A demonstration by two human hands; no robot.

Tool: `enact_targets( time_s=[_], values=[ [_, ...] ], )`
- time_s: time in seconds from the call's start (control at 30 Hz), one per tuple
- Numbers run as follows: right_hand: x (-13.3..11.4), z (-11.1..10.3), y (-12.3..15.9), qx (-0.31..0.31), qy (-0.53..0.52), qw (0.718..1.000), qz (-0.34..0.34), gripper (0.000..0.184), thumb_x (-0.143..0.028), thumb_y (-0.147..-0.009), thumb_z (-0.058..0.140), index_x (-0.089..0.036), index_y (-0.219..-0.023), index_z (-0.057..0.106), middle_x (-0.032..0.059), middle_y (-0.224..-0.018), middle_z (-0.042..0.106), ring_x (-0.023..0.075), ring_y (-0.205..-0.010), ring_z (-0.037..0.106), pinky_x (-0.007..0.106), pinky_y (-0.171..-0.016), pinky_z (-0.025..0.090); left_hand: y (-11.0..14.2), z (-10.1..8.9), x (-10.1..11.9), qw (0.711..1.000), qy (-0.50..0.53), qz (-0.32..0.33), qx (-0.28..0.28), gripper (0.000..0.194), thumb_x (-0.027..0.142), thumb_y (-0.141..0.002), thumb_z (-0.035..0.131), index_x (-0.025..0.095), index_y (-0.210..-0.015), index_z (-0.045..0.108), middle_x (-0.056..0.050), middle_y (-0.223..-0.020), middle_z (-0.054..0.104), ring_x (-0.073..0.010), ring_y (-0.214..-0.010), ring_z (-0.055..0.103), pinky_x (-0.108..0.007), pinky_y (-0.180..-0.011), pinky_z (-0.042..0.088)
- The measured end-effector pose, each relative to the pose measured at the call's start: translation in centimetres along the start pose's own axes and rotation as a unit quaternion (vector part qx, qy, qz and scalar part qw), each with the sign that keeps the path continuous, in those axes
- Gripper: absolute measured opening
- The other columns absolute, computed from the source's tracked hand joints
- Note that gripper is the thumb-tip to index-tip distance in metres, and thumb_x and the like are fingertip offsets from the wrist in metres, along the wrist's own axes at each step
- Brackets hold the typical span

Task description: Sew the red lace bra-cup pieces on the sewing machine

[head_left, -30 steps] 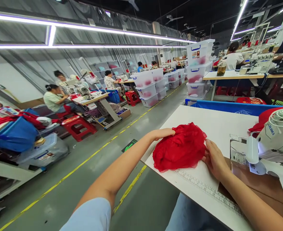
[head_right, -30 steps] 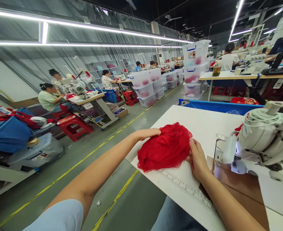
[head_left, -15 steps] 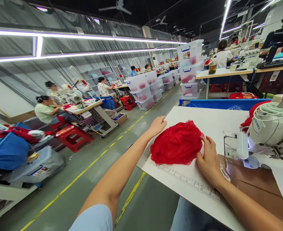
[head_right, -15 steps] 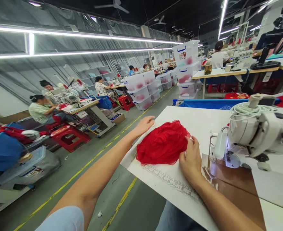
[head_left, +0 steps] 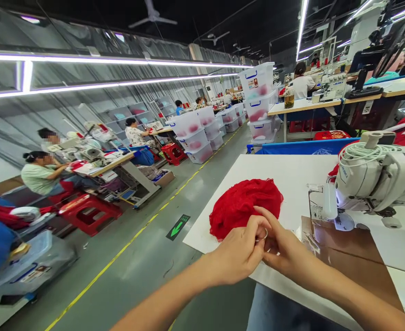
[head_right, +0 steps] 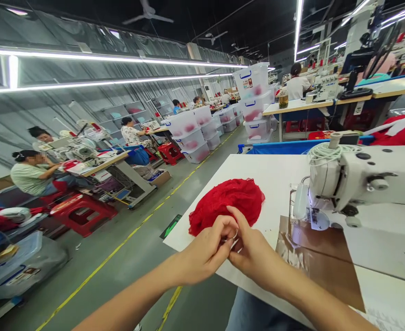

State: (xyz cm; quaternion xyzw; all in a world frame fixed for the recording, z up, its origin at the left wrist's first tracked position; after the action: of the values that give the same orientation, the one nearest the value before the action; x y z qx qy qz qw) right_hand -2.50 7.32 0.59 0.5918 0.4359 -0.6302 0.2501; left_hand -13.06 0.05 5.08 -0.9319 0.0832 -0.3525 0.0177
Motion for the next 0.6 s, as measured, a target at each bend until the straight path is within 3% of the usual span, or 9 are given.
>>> enact_targets(
  time_s=[0.1,0.23,0.3,0.37,0.43,0.47,0.5,0.53,0.6],
  values=[
    [-0.1,-1.3,3.0,-0.020,-0.035,0.996,0.081,0.017,-0.031,-0.086,0.066,-0.021,-0.099,0.064,-0.0006,-0.075,0.065,0.0145,-0.067,0.062,0.024,-0.061,0.050,0.1,1.7,1.1,0.998,-0.001,0.063,-0.013,0.017,0.015,-0.102,0.037,0.025,-0.115,0.038,-0.002,-0.092,0.063,-0.0162,-0.076,0.063,-0.027,-0.067,0.048],
    [-1.2,-3.9,7.8,0.049,0.007,0.992,0.114,0.031,-0.049,-0.092,0.062,-0.020,-0.080,0.066,0.0020,-0.068,0.066,0.0152,-0.059,0.064,0.024,-0.057,0.051,0.4,3.7,2.0,0.969,-0.117,0.207,0.072,0.041,0.012,-0.100,0.041,0.025,-0.139,0.036,-0.011,-0.117,0.064,-0.0175,-0.094,0.068,-0.026,-0.077,0.056],
    [-2.0,-6.2,10.5,0.100,0.065,0.986,0.113,0.038,-0.054,-0.094,0.058,-0.021,-0.078,0.068,0.0033,-0.067,0.067,0.0158,-0.058,0.065,0.024,-0.056,0.052,0.1,3.6,1.2,0.932,-0.215,0.249,0.150,0.058,0.011,-0.098,0.045,0.024,-0.152,0.031,-0.016,-0.133,0.057,-0.0239,-0.115,0.064,-0.036,-0.096,0.056],
    [-3.0,-9.6,13.6,0.170,0.161,0.966,0.112,0.041,-0.055,-0.097,0.055,-0.022,-0.078,0.070,0.0046,-0.068,0.069,0.0175,-0.060,0.067,0.025,-0.057,0.053,-0.8,3.0,-0.6,0.895,-0.315,0.233,0.213,0.068,0.015,-0.097,0.049,0.027,-0.160,0.027,-0.018,-0.143,0.050,-0.0321,-0.133,0.053,-0.055,-0.114,0.043],
    [-4.0,-13.7,17.2,0.254,0.303,0.910,0.126,0.044,-0.058,-0.097,0.051,-0.023,-0.081,0.072,0.0059,-0.071,0.072,0.0205,-0.064,0.069,0.027,-0.058,0.055,-2.1,2.0,-3.5,0.879,-0.391,0.144,0.231,0.067,0.024,-0.100,0.050,0.029,-0.162,0.026,-0.019,-0.152,0.042,-0.0404,-0.143,0.040,-0.071,-0.117,0.028],
    [-4.6,-15.8,19.0,0.285,0.423,0.849,0.140,0.048,-0.059,-0.098,0.044,-0.023,-0.086,0.073,0.0069,-0.076,0.074,0.0214,-0.067,0.070,0.028,-0.059,0.056,-2.8,1.5,-5.0,0.877,-0.419,0.085,0.221,0.063,0.029,-0.101,0.048,0.029,-0.162,0.029,-0.020,-0.156,0.037,-0.0449,-0.146,0.035,-0.076,-0.114,0.026],
    [-5.2,-17.8,20.7,0.308,0.552,0.756,0.170,0.053,-0.060,-0.099,0.035,-0.025,-0.090,0.074,0.0067,-0.082,0.075,0.0219,-0.068,0.071,0.029,-0.058,0.056,-3.4,1.1,-6.5,0.874,-0.441,0.031,0.203,0.059,0.034,-0.103,0.045,0.028,-0.160,0.034,-0.021,-0.160,0.032,-0.0487,-0.147,0.032,-0.080,-0.111,0.026],
    [-5.6,-19.6,22.4,0.331,0.598,0.704,0.194,0.054,-0.058,-0.097,0.034,-0.024,-0.092,0.075,0.0101,-0.087,0.076,0.0255,-0.069,0.071,0.033,-0.055,0.054,-3.9,0.9,-7.9,0.870,-0.457,-0.010,0.186,0.055,0.037,-0.104,0.042,0.027,-0.158,0.039,-0.021,-0.162,0.030,-0.0509,-0.147,0.031,-0.081,-0.108,0.028],
    [-6.0,-22.5,25.2,0.354,0.648,0.634,0.231,0.051,-0.051,-0.095,0.034,-0.022,-0.091,0.076,0.0160,-0.090,0.076,0.0311,-0.065,0.070,0.036,-0.045,0.044,-4.6,0.6,-9.7,0.863,-0.474,-0.045,0.168,0.052,0.037,-0.105,0.038,0.025,-0.154,0.046,-0.022,-0.163,0.030,-0.0499,-0.145,0.034,-0.077,-0.108,0.033]
  ],
)
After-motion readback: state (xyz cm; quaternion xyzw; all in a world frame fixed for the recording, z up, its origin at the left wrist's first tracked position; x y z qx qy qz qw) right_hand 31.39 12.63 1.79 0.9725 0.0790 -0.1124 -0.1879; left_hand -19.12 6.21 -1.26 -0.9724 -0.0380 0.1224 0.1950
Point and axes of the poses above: each hand's wrist, its own y-axis away from the middle knuckle, its own z-axis out of the palm, x = y × z, the point moved 4 cm from there along -y, towards the middle knuckle
